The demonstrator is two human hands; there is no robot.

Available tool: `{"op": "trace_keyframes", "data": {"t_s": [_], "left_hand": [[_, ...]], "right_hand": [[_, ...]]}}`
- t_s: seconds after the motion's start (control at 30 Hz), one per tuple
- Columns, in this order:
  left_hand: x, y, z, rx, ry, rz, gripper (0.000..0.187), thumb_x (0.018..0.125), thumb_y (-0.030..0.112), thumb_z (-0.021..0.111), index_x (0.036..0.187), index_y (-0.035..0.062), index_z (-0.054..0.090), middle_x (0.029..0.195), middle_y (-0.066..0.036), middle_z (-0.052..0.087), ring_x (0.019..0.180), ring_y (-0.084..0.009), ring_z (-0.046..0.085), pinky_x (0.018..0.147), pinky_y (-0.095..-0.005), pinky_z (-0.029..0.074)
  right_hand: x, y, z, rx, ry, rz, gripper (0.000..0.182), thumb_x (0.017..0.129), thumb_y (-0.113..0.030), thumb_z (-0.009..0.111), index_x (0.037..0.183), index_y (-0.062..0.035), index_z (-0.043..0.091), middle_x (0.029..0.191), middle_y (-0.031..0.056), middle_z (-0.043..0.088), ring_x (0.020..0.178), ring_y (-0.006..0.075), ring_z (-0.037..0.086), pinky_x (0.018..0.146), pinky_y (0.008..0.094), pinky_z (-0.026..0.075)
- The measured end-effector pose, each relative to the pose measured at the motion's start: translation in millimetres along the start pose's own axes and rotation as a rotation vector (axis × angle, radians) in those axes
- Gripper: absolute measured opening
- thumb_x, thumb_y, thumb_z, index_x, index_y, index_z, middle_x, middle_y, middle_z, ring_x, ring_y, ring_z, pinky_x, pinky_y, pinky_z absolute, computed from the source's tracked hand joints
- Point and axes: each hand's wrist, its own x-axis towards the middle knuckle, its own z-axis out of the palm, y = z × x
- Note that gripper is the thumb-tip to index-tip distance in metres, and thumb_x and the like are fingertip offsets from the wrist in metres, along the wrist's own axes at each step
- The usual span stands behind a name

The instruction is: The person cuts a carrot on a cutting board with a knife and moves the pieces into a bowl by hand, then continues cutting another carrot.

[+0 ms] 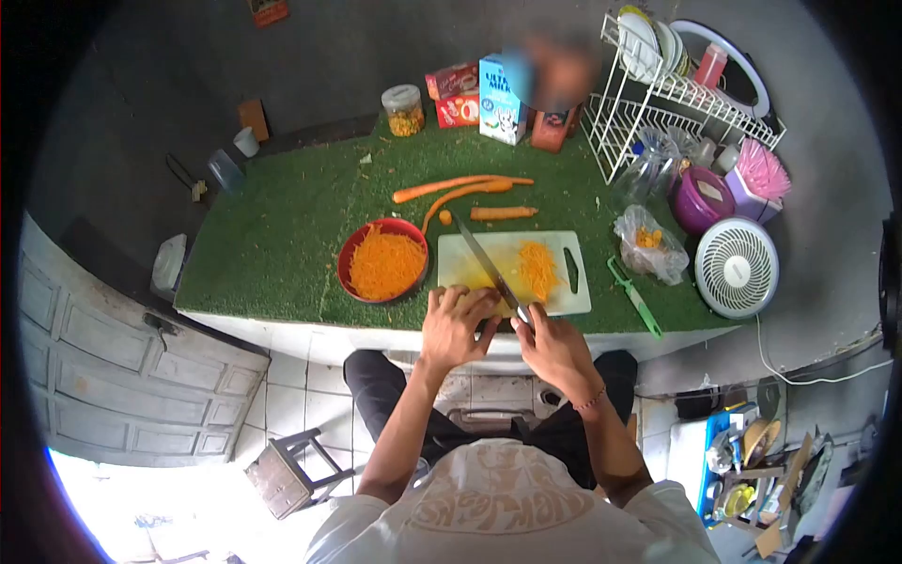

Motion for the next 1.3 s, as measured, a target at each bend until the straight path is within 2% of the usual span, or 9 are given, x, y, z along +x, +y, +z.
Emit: {"op": "trace_keyframes", "data": {"t_s": [0.1,0.37,0.63,0.8,1.3], "left_hand": [[-0.3,1.8,-0.5,-0.021,-0.009,-0.007,0.028,0.082,0.023,0.078,0.108,0.0135,0.075,0.12,0.002,0.072,0.11,-0.027,0.061,0.098,-0.0458,0.043],[0.5,4.1,-0.9,-0.028,-0.001,-0.031,0.028,0.082,0.023,0.079,0.109,0.0135,0.077,0.121,0.002,0.073,0.109,-0.0264,0.062,0.099,-0.0431,0.043],[0.3,4.7,-2.3,-0.036,0.026,-0.042,0.028,0.082,0.025,0.08,0.108,0.0149,0.078,0.117,-0.002,0.07,0.108,-0.0262,0.062,0.096,-0.0435,0.045],[0.9,3.0,-0.3,-0.027,0.054,-0.041,0.028,0.081,0.025,0.081,0.107,0.0167,0.079,0.115,-0.001,0.07,0.108,-0.0264,0.062,0.095,-0.0428,0.045],[-0.7,0.5,0.8,-0.027,0.051,-0.037,0.029,0.082,0.026,0.08,0.11,0.0184,0.079,0.115,0.001,0.068,0.107,-0.0254,0.061,0.093,-0.042,0.045]], "right_hand": [[-0.9,4.9,3.4,0.052,0.03,-0.017,0.028,0.103,-0.031,0.062,0.105,-0.0037,0.054,0.062,0.0206,0.064,0.058,0.0432,0.066,0.055,0.054,0.053],[1.2,5.4,-4.4,0.08,-0.081,0.069,0.028,0.105,-0.031,0.059,0.109,-0.0032,0.055,0.064,0.0218,0.066,0.061,0.0441,0.067,0.057,0.0551,0.053],[5.5,6.8,-12.4,0.088,-0.071,0.047,0.029,0.106,-0.032,0.057,0.106,-0.003,0.055,0.063,0.0224,0.064,0.061,0.046,0.066,0.053,0.0552,0.05],[5.4,-0.5,-22.1,0.119,-0.166,0.123,0.034,0.108,-0.034,0.055,0.103,-0.0007,0.056,0.069,0.0249,0.066,0.068,0.048,0.067,0.061,0.0559,0.051],[17.9,-5.3,-33.5,0.001,-0.265,0.192,0.037,0.108,-0.036,0.052,0.104,0.0002,0.058,0.076,0.0247,0.069,0.077,0.0468,0.07,0.069,0.0555,0.055]]}}
